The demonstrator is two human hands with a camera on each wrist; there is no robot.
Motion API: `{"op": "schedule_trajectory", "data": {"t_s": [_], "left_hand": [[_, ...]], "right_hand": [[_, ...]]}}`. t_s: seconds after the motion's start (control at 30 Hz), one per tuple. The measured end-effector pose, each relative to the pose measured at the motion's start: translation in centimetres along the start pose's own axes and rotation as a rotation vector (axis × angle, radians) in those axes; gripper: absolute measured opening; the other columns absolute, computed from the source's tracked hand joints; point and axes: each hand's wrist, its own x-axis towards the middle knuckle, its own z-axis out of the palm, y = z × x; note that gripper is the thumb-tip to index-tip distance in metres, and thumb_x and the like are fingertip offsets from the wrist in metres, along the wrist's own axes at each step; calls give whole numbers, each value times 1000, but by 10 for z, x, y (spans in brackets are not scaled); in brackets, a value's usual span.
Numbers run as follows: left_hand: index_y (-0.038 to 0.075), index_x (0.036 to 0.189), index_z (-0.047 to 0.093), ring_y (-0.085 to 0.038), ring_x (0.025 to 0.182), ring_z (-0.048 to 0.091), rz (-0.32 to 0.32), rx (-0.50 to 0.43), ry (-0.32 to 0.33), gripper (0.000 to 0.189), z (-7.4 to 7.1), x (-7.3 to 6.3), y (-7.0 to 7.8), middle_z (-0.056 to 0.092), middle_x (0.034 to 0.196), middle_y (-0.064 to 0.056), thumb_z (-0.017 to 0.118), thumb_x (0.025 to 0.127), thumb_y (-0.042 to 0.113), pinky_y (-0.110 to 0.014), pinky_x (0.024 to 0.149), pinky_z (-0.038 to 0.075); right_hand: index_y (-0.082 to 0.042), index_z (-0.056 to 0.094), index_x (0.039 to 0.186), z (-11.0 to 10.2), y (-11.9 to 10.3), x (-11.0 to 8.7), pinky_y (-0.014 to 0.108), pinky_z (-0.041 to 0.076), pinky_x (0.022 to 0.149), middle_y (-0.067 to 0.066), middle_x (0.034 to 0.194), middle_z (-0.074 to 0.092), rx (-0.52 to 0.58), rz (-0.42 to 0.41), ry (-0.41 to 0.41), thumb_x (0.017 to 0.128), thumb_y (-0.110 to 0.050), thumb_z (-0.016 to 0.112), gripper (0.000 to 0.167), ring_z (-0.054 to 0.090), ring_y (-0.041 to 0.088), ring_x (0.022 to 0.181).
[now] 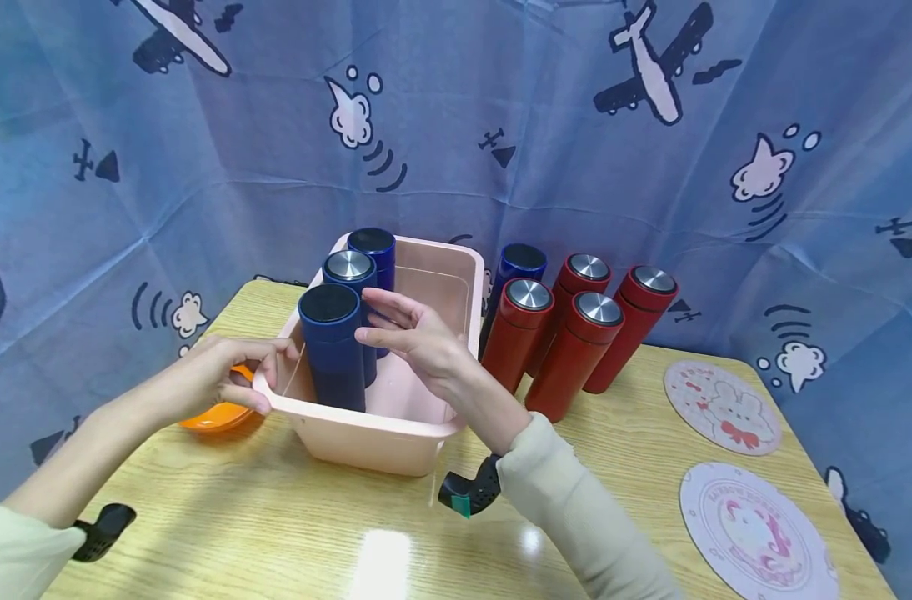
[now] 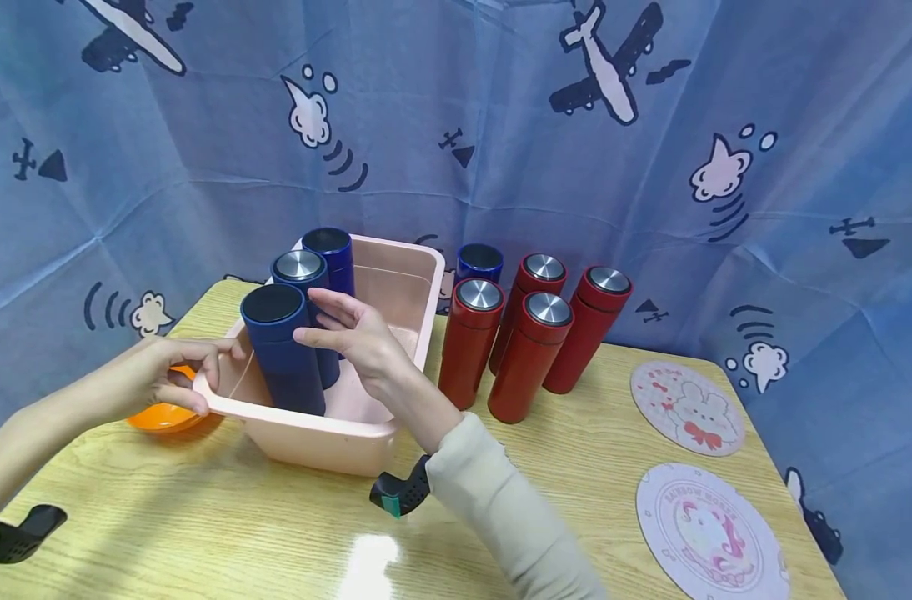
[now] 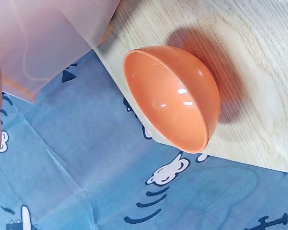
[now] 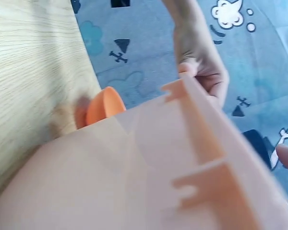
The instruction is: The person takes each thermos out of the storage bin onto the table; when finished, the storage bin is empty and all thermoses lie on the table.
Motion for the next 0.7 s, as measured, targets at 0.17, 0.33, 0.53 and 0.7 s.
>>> {"op": "schedule_trajectory", "data": {"t_s": [0.17,0.33,0.53,0.7], "left_hand": [[26,74,55,-3,72,55,-10,-11,-7,33,0,2,2,66,103,-3,85,60,24,-21,60,45],[24,74,55,-4,71,55,-37,-48,-21,32,-1,1,3,66,104,-6,85,62,21,-22,57,48],[23,75,56,-5,75,56,-18,-58,-20,32,-1,1,0,66,104,-6,85,61,19,-22,60,47],[22,75,56,-7,81,58,-17,-80,-23,32,1,2,0,66,104,-7,85,61,19,-23,62,47]], "right_hand": [[-2,45,140,3,11,9,36,31,109,14,147,42,-2,24,17,85,13,61,60,40,26,134],[-1,44,140,3,16,13,35,35,106,15,145,44,-49,12,3,82,15,63,63,44,28,131],[-4,43,141,-6,19,17,35,41,101,11,144,46,-174,5,-63,81,10,66,65,47,27,128],[-5,43,142,-15,21,22,33,42,101,10,142,49,-271,18,-134,82,6,69,66,48,25,126]]}}
